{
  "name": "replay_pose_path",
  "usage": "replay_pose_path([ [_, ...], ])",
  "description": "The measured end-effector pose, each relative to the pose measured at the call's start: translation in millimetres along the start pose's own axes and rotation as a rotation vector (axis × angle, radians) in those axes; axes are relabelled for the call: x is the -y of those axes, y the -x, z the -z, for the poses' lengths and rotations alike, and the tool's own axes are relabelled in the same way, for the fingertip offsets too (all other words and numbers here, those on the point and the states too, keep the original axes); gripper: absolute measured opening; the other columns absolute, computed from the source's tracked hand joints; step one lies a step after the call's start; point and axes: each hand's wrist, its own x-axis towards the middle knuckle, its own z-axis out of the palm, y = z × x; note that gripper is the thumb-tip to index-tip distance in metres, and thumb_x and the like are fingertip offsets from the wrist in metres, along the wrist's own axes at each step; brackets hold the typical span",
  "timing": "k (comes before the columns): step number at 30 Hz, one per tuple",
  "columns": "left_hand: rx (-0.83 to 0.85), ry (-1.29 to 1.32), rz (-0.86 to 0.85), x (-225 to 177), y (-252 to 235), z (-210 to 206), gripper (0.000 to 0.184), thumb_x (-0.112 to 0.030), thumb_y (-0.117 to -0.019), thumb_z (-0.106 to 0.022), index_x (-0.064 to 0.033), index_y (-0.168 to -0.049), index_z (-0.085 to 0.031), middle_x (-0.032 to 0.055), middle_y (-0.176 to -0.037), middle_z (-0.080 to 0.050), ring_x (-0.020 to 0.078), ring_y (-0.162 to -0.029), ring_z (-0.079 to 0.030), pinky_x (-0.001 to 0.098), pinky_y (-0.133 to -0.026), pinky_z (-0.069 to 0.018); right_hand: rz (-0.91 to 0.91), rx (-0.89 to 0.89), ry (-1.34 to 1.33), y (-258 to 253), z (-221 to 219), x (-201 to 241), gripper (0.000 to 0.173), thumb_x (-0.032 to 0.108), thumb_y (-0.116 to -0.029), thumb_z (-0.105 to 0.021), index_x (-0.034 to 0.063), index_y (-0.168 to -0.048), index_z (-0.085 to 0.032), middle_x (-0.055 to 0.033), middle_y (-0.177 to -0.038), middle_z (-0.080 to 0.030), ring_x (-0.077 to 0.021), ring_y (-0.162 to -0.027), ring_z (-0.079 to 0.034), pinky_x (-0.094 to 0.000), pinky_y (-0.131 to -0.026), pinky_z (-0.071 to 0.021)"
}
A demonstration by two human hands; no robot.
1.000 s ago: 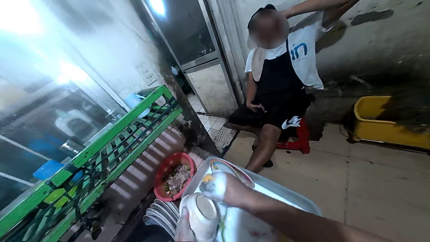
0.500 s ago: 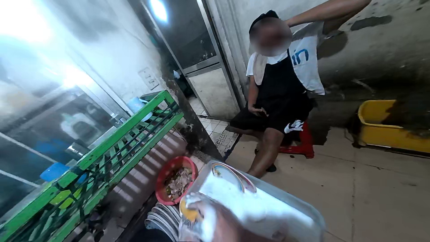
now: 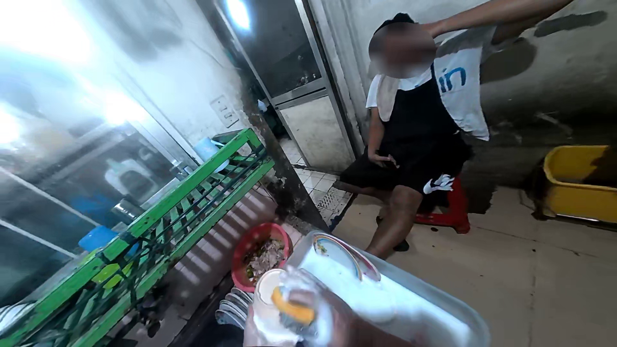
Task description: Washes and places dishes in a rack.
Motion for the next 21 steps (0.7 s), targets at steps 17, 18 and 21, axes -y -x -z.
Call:
replay_pose_path([
  [17,0.382,-0.204,-0.072,-2.5,10.5,11.6,0.044,-0.018,-0.1068,-0.027,-0.0126,-0.096,-0.070,0.0017,-0.086,-0.077,0.0113,-0.082,-0.075,0.0337,-0.076,-0.0641,-0.902,-0.079,-0.537,-58.3,50.9,15.6,0.049,0.008,-0.0907,-0.074,0.0006,-0.134,-0.052,-0.0088,-0.116,-0.066,-0.0102,-0.103,-0.065,-0.0283,-0.089,-0.0556],
  [18,0.351,-0.152,-0.095,1.4,4.9,13.7,0.045,-0.022,-0.1078,-0.027,-0.0127,-0.098,-0.070,0.0021,-0.088,-0.077,0.0116,-0.084,-0.075,0.0343,-0.077,-0.0642,-0.851,-0.131,-0.501,-59.5,48.5,22.0,0.056,0.008,-0.0880,-0.076,-0.0010,-0.136,-0.050,-0.0097,-0.118,-0.065,-0.0098,-0.105,-0.065,-0.0268,-0.091,-0.0551],
  [21,0.221,-0.313,-0.085,17.3,-7.8,26.2,0.045,-0.033,-0.1124,-0.025,-0.0032,-0.134,-0.050,0.0073,-0.103,-0.069,0.0156,-0.092,-0.070,0.0376,-0.078,-0.0611,-0.539,0.039,-0.079,-60.3,43.8,33.4,0.054,0.028,-0.0880,-0.076,-0.0012,-0.131,-0.061,-0.0138,-0.121,-0.070,-0.0181,-0.114,-0.066,-0.0366,-0.103,-0.0524],
])
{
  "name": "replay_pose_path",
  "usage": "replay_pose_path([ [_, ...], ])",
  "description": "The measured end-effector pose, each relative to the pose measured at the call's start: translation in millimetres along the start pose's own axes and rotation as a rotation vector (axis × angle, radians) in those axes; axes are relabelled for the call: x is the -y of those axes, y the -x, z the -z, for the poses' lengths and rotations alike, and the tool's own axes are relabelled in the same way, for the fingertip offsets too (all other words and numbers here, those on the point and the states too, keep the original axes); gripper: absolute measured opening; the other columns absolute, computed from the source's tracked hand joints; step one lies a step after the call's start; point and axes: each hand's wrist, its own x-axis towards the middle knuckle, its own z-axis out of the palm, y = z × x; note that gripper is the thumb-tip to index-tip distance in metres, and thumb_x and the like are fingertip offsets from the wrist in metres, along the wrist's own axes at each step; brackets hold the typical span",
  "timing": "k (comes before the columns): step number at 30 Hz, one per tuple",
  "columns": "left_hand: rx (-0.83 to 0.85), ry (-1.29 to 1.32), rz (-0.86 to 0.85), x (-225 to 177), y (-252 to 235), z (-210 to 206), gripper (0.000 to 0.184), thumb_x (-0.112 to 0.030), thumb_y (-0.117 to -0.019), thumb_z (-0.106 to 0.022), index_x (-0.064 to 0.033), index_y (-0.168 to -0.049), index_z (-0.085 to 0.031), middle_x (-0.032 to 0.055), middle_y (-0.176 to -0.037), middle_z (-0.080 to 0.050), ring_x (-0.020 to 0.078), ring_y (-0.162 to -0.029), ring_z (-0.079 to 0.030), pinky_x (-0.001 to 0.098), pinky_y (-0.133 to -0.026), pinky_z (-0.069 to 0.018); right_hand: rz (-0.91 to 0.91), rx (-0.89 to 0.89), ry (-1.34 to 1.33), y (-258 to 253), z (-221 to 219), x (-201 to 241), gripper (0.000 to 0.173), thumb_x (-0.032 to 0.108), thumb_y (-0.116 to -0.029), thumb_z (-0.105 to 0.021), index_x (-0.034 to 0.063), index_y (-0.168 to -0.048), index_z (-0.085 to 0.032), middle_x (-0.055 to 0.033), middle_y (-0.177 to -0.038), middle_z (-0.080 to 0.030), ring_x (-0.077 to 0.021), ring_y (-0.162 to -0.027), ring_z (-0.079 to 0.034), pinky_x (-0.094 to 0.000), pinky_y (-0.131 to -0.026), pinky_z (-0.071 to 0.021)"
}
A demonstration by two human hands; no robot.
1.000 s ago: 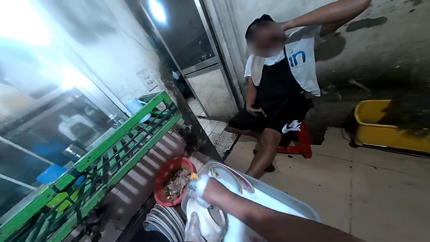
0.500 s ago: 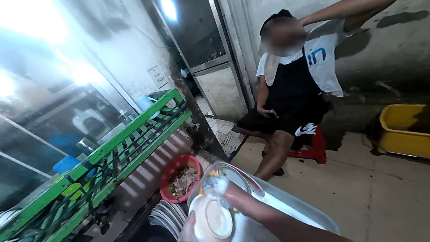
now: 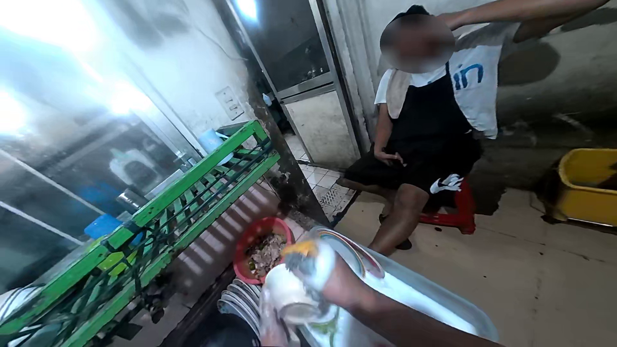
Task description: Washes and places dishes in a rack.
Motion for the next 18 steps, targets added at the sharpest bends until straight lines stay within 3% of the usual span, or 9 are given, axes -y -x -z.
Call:
replay_pose_path([
  [2,0.022,0.026,0.187,-0.3,4.5,-9.5,0.053,-0.049,-0.1109,-0.016,-0.0078,-0.132,-0.042,0.0069,-0.099,-0.066,0.0175,-0.085,-0.070,0.0385,-0.069,-0.0610,0.278,0.148,0.314,8.5,-0.4,6.0,0.043,0.033,-0.0892,-0.074,0.0072,-0.124,-0.070,-0.0172,-0.116,-0.072,-0.0325,-0.112,-0.068,-0.0542,-0.098,-0.0535],
  [4,-0.069,0.135,0.282,0.1,9.8,-24.9,0.052,-0.053,-0.1098,-0.018,-0.0135,-0.123,-0.048,0.0034,-0.093,-0.065,0.0140,-0.080,-0.068,0.0330,-0.066,-0.0587,0.372,0.213,0.399,17.5,-7.2,0.3,0.041,0.031,-0.0876,-0.076,0.0088,-0.122,-0.071,-0.0186,-0.112,-0.073,-0.0372,-0.108,-0.070,-0.0581,-0.093,-0.0547],
  [7,-0.121,0.084,0.184,12.4,-0.9,-14.3,0.045,-0.045,-0.1107,-0.025,-0.0131,-0.128,-0.051,0.0060,-0.101,-0.067,0.0158,-0.087,-0.069,0.0368,-0.070,-0.0600,-0.040,0.195,-0.031,17.1,-19.8,-18.0,0.049,0.025,-0.0910,-0.073,-0.0011,-0.131,-0.060,-0.0159,-0.116,-0.071,-0.0223,-0.108,-0.069,-0.0396,-0.098,-0.0546],
  [8,-0.077,0.052,0.137,13.6,-2.8,-6.1,0.044,-0.040,-0.1111,-0.024,-0.0110,-0.133,-0.049,0.0081,-0.107,-0.067,0.0172,-0.093,-0.069,0.0389,-0.076,-0.0603,-0.201,0.150,-0.255,13.2,-22.4,-24.3,0.048,0.021,-0.0923,-0.071,-0.0013,-0.133,-0.056,-0.0129,-0.112,-0.069,-0.0164,-0.100,-0.069,-0.0324,-0.088,-0.0578],
  [10,0.039,-0.023,0.044,16.3,-3.2,2.3,0.045,-0.033,-0.1106,-0.023,-0.0075,-0.136,-0.048,0.0077,-0.113,-0.069,0.0151,-0.101,-0.070,0.0368,-0.083,-0.0614,-0.487,0.126,-0.531,7.9,-18.5,-30.5,0.042,0.021,-0.1004,-0.062,0.0044,-0.137,-0.050,-0.0124,-0.109,-0.064,-0.0195,-0.090,-0.066,-0.0374,-0.073,-0.0574],
  [12,0.148,-0.151,0.034,23.9,1.7,-1.2,0.051,-0.033,-0.1064,-0.030,-0.0077,-0.150,-0.037,0.0104,-0.128,-0.064,0.0164,-0.108,-0.067,0.0379,-0.085,-0.0604,-0.557,0.119,-0.527,7.3,-19.3,-40.8,0.038,0.026,-0.1034,-0.057,0.0048,-0.135,-0.055,-0.0138,-0.118,-0.065,-0.0219,-0.104,-0.065,-0.0413,-0.089,-0.0547],
  [14,0.195,-0.265,0.010,33.6,8.8,-10.9,0.062,-0.033,-0.1036,-0.036,-0.0057,-0.158,-0.023,0.0129,-0.135,-0.056,0.0146,-0.111,-0.063,0.0354,-0.088,-0.0573,-0.414,0.159,-0.258,10.2,-29.3,-50.1,0.039,0.024,-0.1031,-0.057,-0.0011,-0.133,-0.058,-0.0187,-0.122,-0.065,-0.0261,-0.113,-0.063,-0.0436,-0.098,-0.0518],
  [16,0.139,-0.272,0.030,29.5,14.0,-17.1,0.045,-0.026,-0.1075,-0.032,-0.0041,-0.146,-0.036,0.0058,-0.111,-0.064,0.0080,-0.093,-0.066,0.0305,-0.079,-0.0584,-0.152,0.337,0.177,16.1,-29.8,-48.3,0.038,0.019,-0.0997,-0.059,-0.0069,-0.128,-0.061,-0.0283,-0.125,-0.064,-0.0402,-0.121,-0.061,-0.0573,-0.105,-0.0469],
  [18,0.154,-0.214,0.147,8.2,11.1,-19.0,0.032,-0.022,-0.1074,-0.028,-0.0078,-0.126,-0.049,0.0002,-0.090,-0.070,0.0069,-0.080,-0.070,0.0296,-0.070,-0.0614,0.071,0.492,0.433,23.1,-16.4,-39.7,0.033,0.026,-0.1004,-0.059,-0.0022,-0.117,-0.066,-0.0264,-0.116,-0.067,-0.0431,-0.114,-0.064,-0.0633,-0.095,-0.0502],
])
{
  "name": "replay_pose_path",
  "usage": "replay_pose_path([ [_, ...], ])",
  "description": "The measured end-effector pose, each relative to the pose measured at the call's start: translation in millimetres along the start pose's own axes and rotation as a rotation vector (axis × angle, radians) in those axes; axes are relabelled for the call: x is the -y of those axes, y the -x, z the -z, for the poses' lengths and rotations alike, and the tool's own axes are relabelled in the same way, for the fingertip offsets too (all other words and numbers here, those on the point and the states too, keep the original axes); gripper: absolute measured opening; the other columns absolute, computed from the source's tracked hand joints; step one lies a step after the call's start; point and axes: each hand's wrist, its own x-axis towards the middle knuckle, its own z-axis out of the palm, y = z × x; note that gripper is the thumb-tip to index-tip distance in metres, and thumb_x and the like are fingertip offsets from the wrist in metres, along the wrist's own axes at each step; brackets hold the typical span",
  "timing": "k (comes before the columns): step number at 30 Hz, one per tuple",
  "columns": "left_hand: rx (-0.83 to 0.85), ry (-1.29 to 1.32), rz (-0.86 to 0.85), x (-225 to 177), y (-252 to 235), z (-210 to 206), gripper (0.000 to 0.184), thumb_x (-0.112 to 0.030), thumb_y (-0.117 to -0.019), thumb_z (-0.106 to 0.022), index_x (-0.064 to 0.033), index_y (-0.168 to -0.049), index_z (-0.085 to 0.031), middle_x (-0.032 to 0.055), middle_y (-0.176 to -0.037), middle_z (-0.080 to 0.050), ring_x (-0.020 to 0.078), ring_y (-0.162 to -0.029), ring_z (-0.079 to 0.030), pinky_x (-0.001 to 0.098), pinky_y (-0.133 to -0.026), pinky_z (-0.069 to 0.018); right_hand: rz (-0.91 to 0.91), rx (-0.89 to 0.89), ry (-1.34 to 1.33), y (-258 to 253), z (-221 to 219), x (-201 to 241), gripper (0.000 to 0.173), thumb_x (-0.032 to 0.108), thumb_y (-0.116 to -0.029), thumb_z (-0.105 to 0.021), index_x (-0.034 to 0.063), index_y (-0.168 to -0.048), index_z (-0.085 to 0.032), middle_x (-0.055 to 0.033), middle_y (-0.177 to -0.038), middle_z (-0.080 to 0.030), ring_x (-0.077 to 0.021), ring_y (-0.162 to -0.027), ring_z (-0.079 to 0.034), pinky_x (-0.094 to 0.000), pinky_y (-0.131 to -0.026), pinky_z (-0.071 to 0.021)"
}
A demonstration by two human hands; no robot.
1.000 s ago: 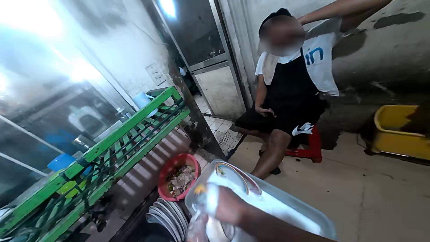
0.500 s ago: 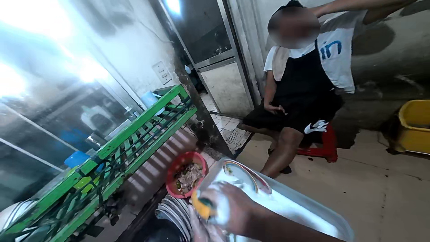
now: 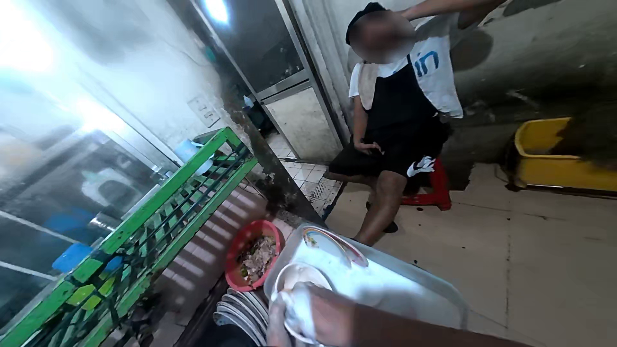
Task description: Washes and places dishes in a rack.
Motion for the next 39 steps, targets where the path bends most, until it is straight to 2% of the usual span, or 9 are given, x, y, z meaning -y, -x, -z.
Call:
replay_pose_path([
  [7,0.000,-0.301,-0.209,12.1,-13.7,-8.1,0.054,-0.021,-0.1019,-0.038,0.0055,-0.149,-0.038,0.0197,-0.136,-0.055,0.0153,-0.118,-0.059,0.0324,-0.101,-0.0499,-0.091,-0.147,-0.189,-5.9,1.0,-14.4,0.035,0.017,-0.1020,-0.055,-0.0099,-0.123,-0.062,-0.0307,-0.123,-0.064,-0.0433,-0.121,-0.060,-0.0580,-0.105,-0.0463],
  [15,0.030,-0.232,0.038,-12.8,-24.8,3.0,0.038,-0.022,-0.1093,-0.037,0.0013,-0.134,-0.054,0.0169,-0.113,-0.068,0.0218,-0.098,-0.070,0.0404,-0.084,-0.0600,-0.072,0.232,0.346,17.3,17.7,-9.6,0.034,0.015,-0.1001,-0.057,-0.0060,-0.127,-0.061,-0.0297,-0.133,-0.058,-0.0477,-0.133,-0.049,-0.0621,-0.111,-0.0381],
  [20,-0.046,-0.440,-0.185,8.1,-31.5,-10.3,0.042,-0.021,-0.1074,-0.042,0.0069,-0.137,-0.054,0.0216,-0.129,-0.062,0.0201,-0.115,-0.061,0.0376,-0.101,-0.0491,-0.113,-0.047,-0.124,2.4,-2.2,-16.6,0.035,0.017,-0.1034,-0.053,-0.0097,-0.124,-0.062,-0.0312,-0.125,-0.062,-0.0452,-0.122,-0.059,-0.0603,-0.105,-0.0445],
  [23,-0.008,-0.263,0.097,-8.7,-38.4,-3.7,0.041,-0.030,-0.1118,-0.033,-0.0013,-0.129,-0.057,0.0128,-0.104,-0.068,0.0178,-0.089,-0.068,0.0367,-0.076,-0.0584,-0.115,0.133,0.223,25.7,8.3,9.6,0.057,0.026,-0.1015,-0.057,0.0045,-0.153,-0.044,-0.0254,-0.150,-0.049,-0.0446,-0.143,-0.042,-0.0627,-0.116,-0.0325],
  [26,0.097,-0.301,0.383,-32.8,-39.3,1.9,0.043,-0.037,-0.1116,-0.035,-0.0079,-0.138,-0.052,0.0183,-0.109,-0.068,0.0302,-0.090,-0.070,0.0482,-0.071,-0.0599,-0.078,0.194,0.448,24.7,3.9,-17.3,0.044,0.017,-0.0907,-0.069,0.0051,-0.132,-0.061,-0.0248,-0.127,-0.063,-0.0470,-0.126,-0.055,-0.0659,-0.102,-0.0439],
  [28,0.145,-0.456,0.244,-28.8,-36.4,-2.9,0.048,-0.034,-0.1102,-0.040,-0.0102,-0.152,-0.040,0.0200,-0.121,-0.064,0.0296,-0.094,-0.069,0.0458,-0.070,-0.0599,-0.158,0.187,0.321,19.4,14.5,-18.4,0.031,0.016,-0.0923,-0.066,0.0027,-0.120,-0.066,-0.0231,-0.121,-0.066,-0.0431,-0.121,-0.059,-0.0632,-0.099,-0.0468],
  [32,0.031,-0.510,-0.333,12.0,-32.9,-16.1,0.075,-0.022,-0.0889,-0.059,0.0056,-0.154,-0.033,0.0272,-0.152,-0.043,0.0269,-0.137,-0.048,0.0411,-0.113,-0.0404,-0.300,-0.019,-0.138,7.7,28.0,11.6,0.037,0.024,-0.0912,-0.070,-0.0011,-0.118,-0.064,-0.0224,-0.116,-0.066,-0.0375,-0.113,-0.063,-0.0608,-0.095,-0.0493],
  [36,0.156,-0.354,0.095,-13.0,-33.5,-2.8,0.046,-0.026,-0.1036,-0.048,-0.0048,-0.145,-0.047,0.0127,-0.116,-0.066,0.0173,-0.097,-0.067,0.0361,-0.081,-0.0574,0.136,-0.152,0.364,29.1,-17.5,-33.1,0.033,0.016,-0.0977,-0.059,0.0018,-0.127,-0.065,-0.0242,-0.124,-0.067,-0.0437,-0.120,-0.062,-0.0604,-0.099,-0.0501],
  [39,0.157,-0.436,0.230,-23.7,-36.6,4.3,0.045,-0.033,-0.1079,-0.046,-0.0087,-0.145,-0.046,0.0146,-0.121,-0.065,0.0216,-0.101,-0.067,0.0403,-0.081,-0.0581,0.127,0.016,0.415,25.6,-12.2,-40.6,0.024,0.013,-0.0959,-0.061,0.0032,-0.117,-0.066,-0.0207,-0.111,-0.069,-0.0418,-0.108,-0.065,-0.0600,-0.090,-0.0520],
])
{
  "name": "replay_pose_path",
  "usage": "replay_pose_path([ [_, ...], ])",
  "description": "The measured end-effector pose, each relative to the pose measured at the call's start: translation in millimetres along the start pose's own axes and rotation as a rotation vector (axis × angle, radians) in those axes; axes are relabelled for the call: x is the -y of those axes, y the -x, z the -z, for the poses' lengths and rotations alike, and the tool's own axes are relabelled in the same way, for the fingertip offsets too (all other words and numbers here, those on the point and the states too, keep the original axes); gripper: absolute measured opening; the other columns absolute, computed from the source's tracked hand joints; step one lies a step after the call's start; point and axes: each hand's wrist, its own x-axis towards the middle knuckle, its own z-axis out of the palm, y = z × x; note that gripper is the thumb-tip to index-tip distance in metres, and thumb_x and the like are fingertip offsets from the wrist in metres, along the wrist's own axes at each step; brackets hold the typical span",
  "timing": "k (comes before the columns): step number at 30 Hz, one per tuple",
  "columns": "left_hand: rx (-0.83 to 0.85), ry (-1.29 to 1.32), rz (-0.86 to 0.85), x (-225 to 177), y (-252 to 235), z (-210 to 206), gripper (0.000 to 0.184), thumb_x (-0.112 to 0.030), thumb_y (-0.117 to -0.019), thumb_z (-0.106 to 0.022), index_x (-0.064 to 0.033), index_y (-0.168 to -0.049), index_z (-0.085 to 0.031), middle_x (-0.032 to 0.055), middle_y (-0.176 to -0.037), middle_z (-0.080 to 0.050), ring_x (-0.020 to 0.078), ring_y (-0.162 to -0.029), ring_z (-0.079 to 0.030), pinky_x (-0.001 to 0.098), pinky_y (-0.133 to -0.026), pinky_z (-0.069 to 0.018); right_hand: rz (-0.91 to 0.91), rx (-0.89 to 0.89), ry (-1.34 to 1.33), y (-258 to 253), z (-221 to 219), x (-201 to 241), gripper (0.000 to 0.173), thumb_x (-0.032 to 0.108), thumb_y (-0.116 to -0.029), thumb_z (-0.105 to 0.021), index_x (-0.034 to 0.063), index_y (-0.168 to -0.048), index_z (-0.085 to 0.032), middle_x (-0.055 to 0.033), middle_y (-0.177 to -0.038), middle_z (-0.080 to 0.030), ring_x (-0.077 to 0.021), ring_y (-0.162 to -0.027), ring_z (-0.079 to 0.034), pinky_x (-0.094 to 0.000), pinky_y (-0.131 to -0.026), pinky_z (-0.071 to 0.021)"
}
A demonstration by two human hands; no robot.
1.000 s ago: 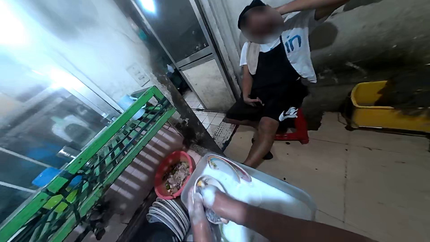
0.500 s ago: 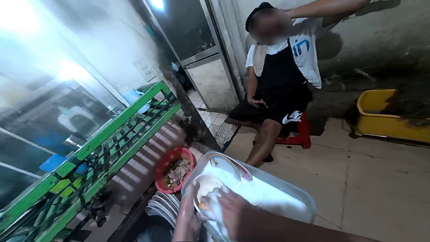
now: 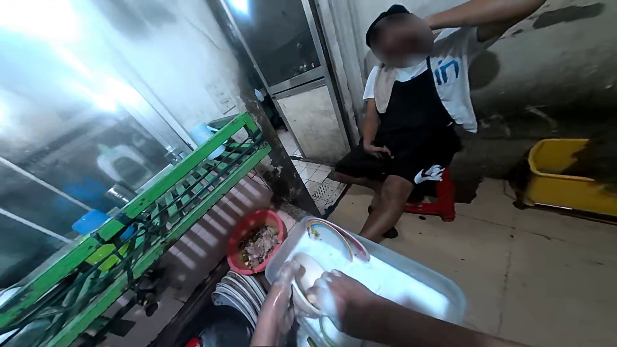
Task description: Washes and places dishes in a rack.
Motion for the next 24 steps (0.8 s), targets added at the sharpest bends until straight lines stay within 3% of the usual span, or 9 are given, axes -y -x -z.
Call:
replay_pose_path([
  [2,-0.124,-0.200,-0.305,17.4,-7.0,-6.9,0.067,-0.035,-0.0960,-0.056,-0.0009,-0.152,-0.041,0.0191,-0.149,-0.050,0.0229,-0.134,-0.052,0.0403,-0.109,-0.0460,-0.257,0.107,-0.281,-13.6,16.1,18.1,0.031,0.018,-0.0959,-0.062,-0.0015,-0.119,-0.064,-0.0241,-0.117,-0.067,-0.0412,-0.114,-0.064,-0.0626,-0.094,-0.0508],
  [4,-0.284,-0.256,-0.603,32.3,-12.4,-19.0,0.065,-0.030,-0.0884,-0.060,0.0085,-0.140,-0.052,0.0285,-0.146,-0.050,0.0314,-0.137,-0.049,0.0446,-0.114,-0.0401,-0.375,0.054,-0.424,-20.4,28.2,32.6,0.037,0.023,-0.0955,-0.064,-0.0010,-0.124,-0.062,-0.0234,-0.122,-0.066,-0.0386,-0.117,-0.063,-0.0610,-0.097,-0.0500],
  [8,-0.049,0.011,-0.262,12.8,3.0,-8.3,0.044,-0.023,-0.1027,-0.047,-0.0005,-0.140,-0.051,0.0144,-0.121,-0.065,0.0176,-0.104,-0.066,0.0373,-0.089,-0.0570,0.009,-0.162,-0.033,7.0,-13.9,9.9,0.034,0.018,-0.0946,-0.065,0.0021,-0.125,-0.066,-0.0241,-0.124,-0.067,-0.0425,-0.120,-0.063,-0.0577,-0.098,-0.0527],
  [10,0.019,-0.015,-0.139,7.1,4.8,-2.4,0.046,-0.026,-0.1042,-0.046,-0.0046,-0.145,-0.047,0.0146,-0.129,-0.062,0.0196,-0.111,-0.064,0.0395,-0.093,-0.0549,0.019,-0.042,0.002,7.2,-10.8,5.2,0.026,0.013,-0.0940,-0.064,0.0012,-0.117,-0.066,-0.0231,-0.116,-0.068,-0.0431,-0.113,-0.064,-0.0594,-0.092,-0.0535],
  [13,-0.145,-0.209,-0.340,20.4,0.2,-12.8,0.064,-0.025,-0.0902,-0.060,0.0010,-0.147,-0.047,0.0218,-0.143,-0.054,0.0255,-0.129,-0.055,0.0437,-0.107,-0.0466,-0.264,0.132,-0.386,-16.0,16.9,27.0,0.031,0.016,-0.0971,-0.062,-0.0051,-0.120,-0.063,-0.0260,-0.118,-0.066,-0.0409,-0.115,-0.064,-0.0614,-0.097,-0.0506],
  [16,-0.144,0.024,-0.331,23.5,1.1,-10.7,0.051,-0.022,-0.0983,-0.049,0.0015,-0.144,-0.048,0.0162,-0.128,-0.062,0.0173,-0.111,-0.063,0.0365,-0.093,-0.0543,-0.178,0.157,-0.656,-26.6,39.8,27.6,0.034,0.009,-0.0922,-0.070,-0.0071,-0.120,-0.061,-0.0267,-0.112,-0.064,-0.0383,-0.106,-0.063,-0.0582,-0.094,-0.0486],
  [19,0.018,0.444,0.008,8.5,9.8,4.3,0.038,-0.032,-0.1110,-0.032,-0.0054,-0.125,-0.055,0.0133,-0.097,-0.069,0.0228,-0.085,-0.071,0.0419,-0.072,-0.0610,-0.054,0.135,-0.397,-28.0,60.0,21.9,0.034,0.013,-0.0970,-0.066,-0.0011,-0.128,-0.066,-0.0247,-0.128,-0.065,-0.0404,-0.124,-0.059,-0.0619,-0.107,-0.0430],
  [21,0.111,0.500,0.061,1.9,15.0,8.4,0.042,-0.034,-0.1112,-0.027,-0.0062,-0.123,-0.056,0.0145,-0.098,-0.071,0.0251,-0.088,-0.072,0.0442,-0.075,-0.0617,0.071,0.024,-0.108,-24.8,67.8,12.9,0.030,0.013,-0.1000,-0.060,0.0031,-0.127,-0.066,-0.0224,-0.133,-0.062,-0.0428,-0.133,-0.052,-0.0614,-0.113,-0.0376],
  [24,0.041,0.296,-0.173,-0.4,14.2,8.0,0.041,-0.027,-0.1077,-0.032,-0.0030,-0.137,-0.049,0.0129,-0.112,-0.069,0.0196,-0.098,-0.070,0.0389,-0.083,-0.0605,0.123,-0.108,0.051,-19.6,47.6,-3.8,0.026,0.015,-0.1010,-0.057,0.0022,-0.122,-0.067,-0.0249,-0.123,-0.066,-0.0468,-0.123,-0.058,-0.0625,-0.104,-0.0463],
])
